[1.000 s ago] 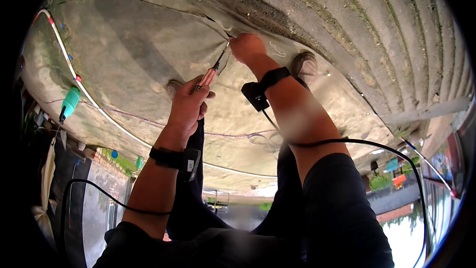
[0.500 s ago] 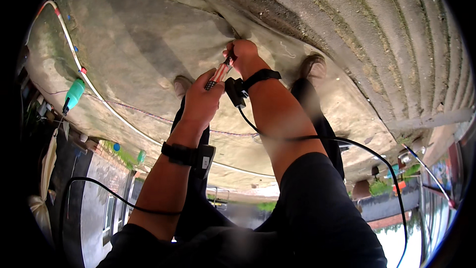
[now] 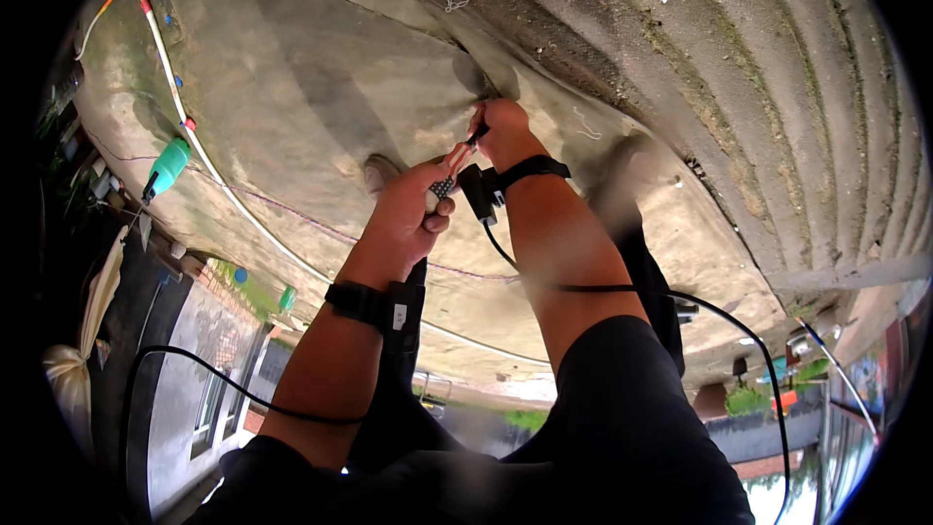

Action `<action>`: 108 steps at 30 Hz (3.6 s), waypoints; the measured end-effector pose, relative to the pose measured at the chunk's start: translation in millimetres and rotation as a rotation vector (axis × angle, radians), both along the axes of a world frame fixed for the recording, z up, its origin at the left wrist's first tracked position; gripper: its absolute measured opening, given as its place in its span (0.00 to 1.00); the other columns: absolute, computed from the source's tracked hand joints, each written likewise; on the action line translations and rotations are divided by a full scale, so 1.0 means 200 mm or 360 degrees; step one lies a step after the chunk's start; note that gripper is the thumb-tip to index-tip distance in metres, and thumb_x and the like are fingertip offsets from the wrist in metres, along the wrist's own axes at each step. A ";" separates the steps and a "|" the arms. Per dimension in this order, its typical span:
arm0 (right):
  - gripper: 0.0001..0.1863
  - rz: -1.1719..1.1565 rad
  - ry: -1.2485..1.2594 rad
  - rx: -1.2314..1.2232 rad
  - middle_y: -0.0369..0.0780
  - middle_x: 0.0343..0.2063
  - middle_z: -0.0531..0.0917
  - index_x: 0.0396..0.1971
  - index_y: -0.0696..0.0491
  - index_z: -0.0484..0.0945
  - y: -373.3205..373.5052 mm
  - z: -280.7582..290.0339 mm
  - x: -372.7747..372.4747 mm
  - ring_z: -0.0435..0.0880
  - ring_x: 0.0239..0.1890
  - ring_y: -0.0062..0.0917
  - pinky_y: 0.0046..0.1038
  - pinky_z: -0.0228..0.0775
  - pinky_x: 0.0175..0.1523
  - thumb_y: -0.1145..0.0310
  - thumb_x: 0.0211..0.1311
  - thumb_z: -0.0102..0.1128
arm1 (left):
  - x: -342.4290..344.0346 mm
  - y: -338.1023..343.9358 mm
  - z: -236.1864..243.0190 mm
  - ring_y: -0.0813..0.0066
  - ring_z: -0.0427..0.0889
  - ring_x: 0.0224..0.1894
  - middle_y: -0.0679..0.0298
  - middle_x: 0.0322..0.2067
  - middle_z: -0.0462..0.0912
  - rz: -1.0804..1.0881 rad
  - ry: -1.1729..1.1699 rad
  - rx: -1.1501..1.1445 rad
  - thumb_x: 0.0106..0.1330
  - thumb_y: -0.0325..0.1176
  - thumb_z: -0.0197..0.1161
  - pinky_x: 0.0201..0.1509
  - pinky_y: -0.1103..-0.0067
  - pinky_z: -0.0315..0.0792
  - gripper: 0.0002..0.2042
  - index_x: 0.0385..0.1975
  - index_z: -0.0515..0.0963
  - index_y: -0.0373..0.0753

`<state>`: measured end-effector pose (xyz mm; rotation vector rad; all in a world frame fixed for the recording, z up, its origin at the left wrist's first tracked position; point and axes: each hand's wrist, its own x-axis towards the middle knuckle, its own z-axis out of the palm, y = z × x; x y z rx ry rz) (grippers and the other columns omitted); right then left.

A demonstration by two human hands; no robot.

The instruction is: The person uses a demolition hammer to break concrete along a patio edge, marks a guideline using a pencil, and uses a chisel by hand to refine and clean the edge.

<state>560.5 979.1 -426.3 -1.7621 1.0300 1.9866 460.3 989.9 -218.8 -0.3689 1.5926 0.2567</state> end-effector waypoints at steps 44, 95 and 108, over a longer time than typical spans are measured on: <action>0.11 0.0190 0.0255 -0.0121 0.30 0.14 0.62 0.28 0.53 0.69 0.08 -0.01 0.00 0.58 0.13 0.16 0.22 0.53 0.23 0.71 0.68 0.36 | 0.08 -0.07 0.00 0.50 0.81 0.33 0.47 0.36 0.80 -0.2248 0.0752 0.0854 0.54 0.29 0.62 0.36 0.61 0.76 0.25 0.57 0.73 0.42; 0.08 -0.0179 0.0054 -0.0004 0.42 0.21 0.67 0.30 0.58 0.67 0.08 0.23 -0.08 0.68 0.21 0.32 0.35 0.65 0.25 0.74 0.66 0.36 | -0.07 -0.09 -0.05 0.77 0.76 0.30 0.65 0.30 0.76 -0.0995 0.0278 0.0595 0.62 0.31 0.62 0.32 0.79 0.70 0.24 0.59 0.70 0.35; 0.10 -0.0184 0.0119 0.0066 0.45 0.22 0.70 0.26 0.57 0.66 0.02 0.16 -0.04 0.74 0.24 0.39 0.45 0.74 0.32 0.75 0.67 0.37 | -0.09 0.04 -0.03 0.72 0.78 0.26 0.59 0.34 0.79 -0.1536 0.0295 0.0511 0.60 0.31 0.62 0.24 0.77 0.68 0.23 0.57 0.72 0.40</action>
